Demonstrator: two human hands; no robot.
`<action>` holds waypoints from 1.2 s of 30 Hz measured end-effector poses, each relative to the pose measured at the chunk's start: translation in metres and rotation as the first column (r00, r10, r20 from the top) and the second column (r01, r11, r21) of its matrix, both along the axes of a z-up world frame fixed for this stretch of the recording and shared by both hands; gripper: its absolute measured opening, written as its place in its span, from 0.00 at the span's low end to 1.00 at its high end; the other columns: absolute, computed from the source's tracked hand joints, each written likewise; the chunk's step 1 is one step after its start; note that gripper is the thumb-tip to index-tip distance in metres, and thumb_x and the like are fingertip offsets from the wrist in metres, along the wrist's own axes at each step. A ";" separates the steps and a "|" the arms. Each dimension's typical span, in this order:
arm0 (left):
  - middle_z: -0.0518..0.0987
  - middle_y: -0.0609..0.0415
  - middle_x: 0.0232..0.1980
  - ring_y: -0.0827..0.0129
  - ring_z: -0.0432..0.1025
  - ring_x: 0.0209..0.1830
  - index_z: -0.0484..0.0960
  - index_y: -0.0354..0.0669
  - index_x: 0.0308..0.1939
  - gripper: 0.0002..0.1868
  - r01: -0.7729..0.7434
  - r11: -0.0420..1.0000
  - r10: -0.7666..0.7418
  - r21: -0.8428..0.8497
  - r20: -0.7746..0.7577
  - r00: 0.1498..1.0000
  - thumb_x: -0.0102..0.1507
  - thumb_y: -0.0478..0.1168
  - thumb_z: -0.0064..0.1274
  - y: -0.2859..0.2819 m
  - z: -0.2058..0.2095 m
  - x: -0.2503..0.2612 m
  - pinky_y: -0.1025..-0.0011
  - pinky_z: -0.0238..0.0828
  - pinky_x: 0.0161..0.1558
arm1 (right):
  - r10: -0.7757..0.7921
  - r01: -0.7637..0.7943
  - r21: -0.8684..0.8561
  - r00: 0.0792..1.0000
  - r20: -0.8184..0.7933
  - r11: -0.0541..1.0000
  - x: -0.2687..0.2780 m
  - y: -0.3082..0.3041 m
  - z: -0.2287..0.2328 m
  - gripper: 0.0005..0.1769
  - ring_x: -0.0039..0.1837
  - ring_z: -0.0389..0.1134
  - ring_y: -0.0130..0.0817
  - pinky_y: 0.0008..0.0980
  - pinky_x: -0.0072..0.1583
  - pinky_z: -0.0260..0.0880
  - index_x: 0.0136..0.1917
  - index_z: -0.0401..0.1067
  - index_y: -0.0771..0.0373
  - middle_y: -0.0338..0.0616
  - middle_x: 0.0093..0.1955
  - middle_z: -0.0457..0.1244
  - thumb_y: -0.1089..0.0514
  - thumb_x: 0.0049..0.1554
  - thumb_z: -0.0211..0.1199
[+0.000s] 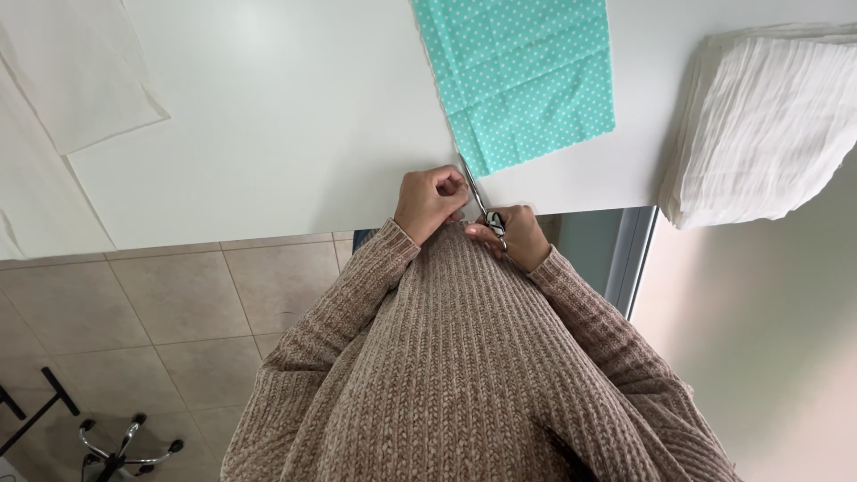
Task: Cutting fabric into rectangular pieces using scissors.
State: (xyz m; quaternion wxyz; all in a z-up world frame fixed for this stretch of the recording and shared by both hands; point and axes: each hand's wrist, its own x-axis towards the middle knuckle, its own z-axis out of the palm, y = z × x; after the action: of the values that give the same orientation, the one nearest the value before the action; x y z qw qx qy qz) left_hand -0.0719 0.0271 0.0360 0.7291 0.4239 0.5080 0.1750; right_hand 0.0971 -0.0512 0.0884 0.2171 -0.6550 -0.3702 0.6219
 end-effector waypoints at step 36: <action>0.78 0.44 0.27 0.67 0.76 0.17 0.81 0.37 0.31 0.06 0.099 0.995 -0.097 -0.029 0.071 0.993 0.57 0.36 0.60 -0.002 -0.006 -0.017 0.79 0.77 0.16 | 0.138 -0.139 0.024 0.989 0.051 0.990 0.005 0.036 -0.019 0.16 0.24 0.63 0.28 0.21 0.39 0.63 0.32 0.76 0.59 0.37 0.15 0.60 0.49 0.55 0.71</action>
State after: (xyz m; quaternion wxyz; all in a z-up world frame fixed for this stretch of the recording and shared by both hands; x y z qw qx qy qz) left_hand -0.0890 0.0255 0.0300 0.7609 0.4302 0.4636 0.1452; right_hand 0.1025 -0.0154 0.0698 0.1731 -0.6399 -0.4285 0.6139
